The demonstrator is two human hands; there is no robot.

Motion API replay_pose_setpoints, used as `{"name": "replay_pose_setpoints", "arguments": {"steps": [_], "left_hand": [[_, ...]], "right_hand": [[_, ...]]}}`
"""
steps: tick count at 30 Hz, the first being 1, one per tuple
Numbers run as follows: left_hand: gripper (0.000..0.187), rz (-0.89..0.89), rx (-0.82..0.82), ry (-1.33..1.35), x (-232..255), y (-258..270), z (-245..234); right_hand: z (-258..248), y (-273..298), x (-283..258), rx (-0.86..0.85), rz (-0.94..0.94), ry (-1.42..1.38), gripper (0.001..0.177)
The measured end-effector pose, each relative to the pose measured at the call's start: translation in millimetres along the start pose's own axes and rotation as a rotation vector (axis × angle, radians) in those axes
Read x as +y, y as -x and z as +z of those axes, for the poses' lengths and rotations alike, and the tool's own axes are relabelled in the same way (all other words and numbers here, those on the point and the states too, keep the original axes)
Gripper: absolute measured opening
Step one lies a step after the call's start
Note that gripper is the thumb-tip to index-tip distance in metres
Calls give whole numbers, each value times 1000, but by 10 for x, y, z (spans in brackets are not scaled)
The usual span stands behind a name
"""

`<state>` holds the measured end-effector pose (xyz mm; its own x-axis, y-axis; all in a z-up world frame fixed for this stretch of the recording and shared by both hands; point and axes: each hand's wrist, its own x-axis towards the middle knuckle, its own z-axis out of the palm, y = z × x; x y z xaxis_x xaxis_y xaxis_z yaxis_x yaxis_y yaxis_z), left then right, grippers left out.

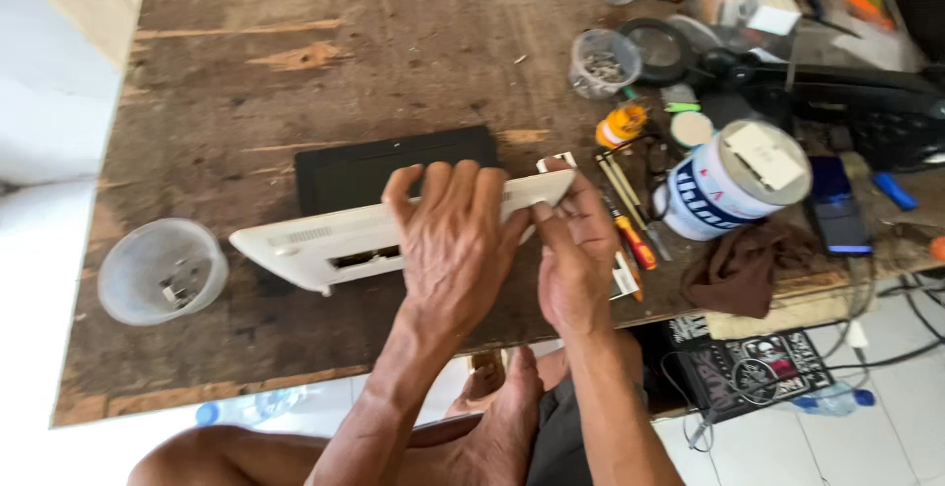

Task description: The person disassembles a white laptop by removing screws from the bottom and prying off the keyboard. They use a screwdriver to loosen screws and a prying tool to detach the keyboard from the chassis.

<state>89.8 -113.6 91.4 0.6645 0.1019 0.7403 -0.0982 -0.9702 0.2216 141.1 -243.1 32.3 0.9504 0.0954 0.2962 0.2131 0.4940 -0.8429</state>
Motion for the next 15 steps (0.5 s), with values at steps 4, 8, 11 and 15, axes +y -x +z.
{"name": "replay_pose_setpoints", "arguments": {"steps": [4, 8, 11, 15], "left_hand": [[51, 12, 13, 116, -32, 78, 151], [51, -5, 48, 99, -67, 119, 166], [48, 0, 66, 153, -66, 129, 209], [43, 8, 73, 128, -61, 128, 270]], "right_hand": [[38, 0, 40, 23, -102, 138, 45], [187, 19, 67, 79, -86, 96, 46], [296, 21, 95, 142, -127, 183, 46], [268, -3, 25, 144, -118, 377, 49]]}}
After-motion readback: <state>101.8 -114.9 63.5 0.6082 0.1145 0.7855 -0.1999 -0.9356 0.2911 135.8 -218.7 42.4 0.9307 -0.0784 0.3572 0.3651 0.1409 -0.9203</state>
